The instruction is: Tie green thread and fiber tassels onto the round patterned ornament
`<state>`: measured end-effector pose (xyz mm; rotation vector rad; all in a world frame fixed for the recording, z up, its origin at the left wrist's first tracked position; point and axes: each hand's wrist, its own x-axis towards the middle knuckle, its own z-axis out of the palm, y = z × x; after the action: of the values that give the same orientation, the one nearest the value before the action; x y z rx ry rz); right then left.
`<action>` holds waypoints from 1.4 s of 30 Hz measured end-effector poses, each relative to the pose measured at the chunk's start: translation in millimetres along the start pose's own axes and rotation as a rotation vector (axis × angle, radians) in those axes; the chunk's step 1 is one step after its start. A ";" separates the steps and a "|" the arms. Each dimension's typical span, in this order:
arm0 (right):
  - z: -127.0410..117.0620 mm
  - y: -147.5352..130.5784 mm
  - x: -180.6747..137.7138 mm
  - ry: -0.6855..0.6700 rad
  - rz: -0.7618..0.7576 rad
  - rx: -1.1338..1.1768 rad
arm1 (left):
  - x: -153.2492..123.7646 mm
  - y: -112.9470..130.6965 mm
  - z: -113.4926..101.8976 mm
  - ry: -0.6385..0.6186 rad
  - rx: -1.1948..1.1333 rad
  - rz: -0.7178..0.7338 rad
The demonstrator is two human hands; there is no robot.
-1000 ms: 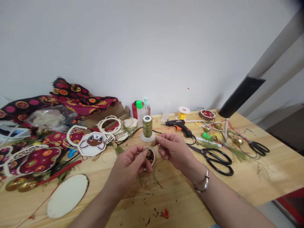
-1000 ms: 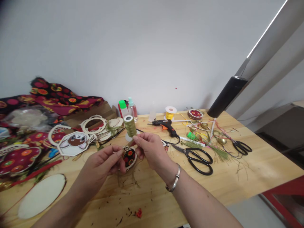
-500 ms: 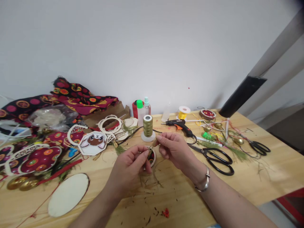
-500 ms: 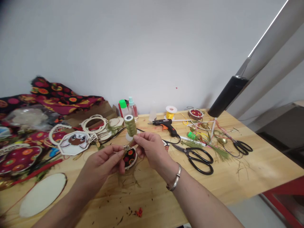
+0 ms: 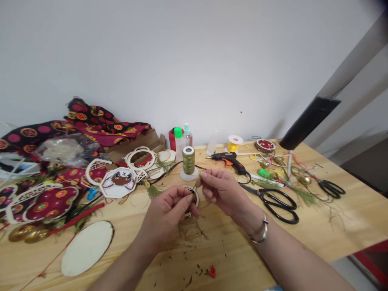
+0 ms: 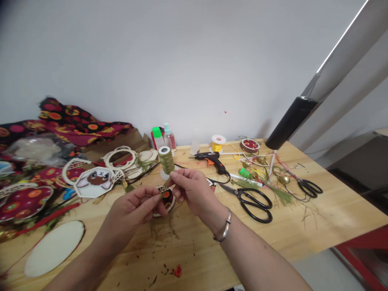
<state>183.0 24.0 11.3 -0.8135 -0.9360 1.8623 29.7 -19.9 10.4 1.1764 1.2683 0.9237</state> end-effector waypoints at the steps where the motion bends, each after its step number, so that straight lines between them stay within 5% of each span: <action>1: 0.1 -0.2 -0.1 -0.004 0.003 0.005 | 0.2 0.4 0.2 -0.003 0.002 0.002; 42: 0.8 -2.6 -1.9 -0.039 -0.048 0.092 | -2.1 3.3 1.8 0.062 0.102 0.012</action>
<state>184.1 22.9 14.2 -0.6959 -0.8798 1.8708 31.5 -21.5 13.9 1.2439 1.3737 0.9190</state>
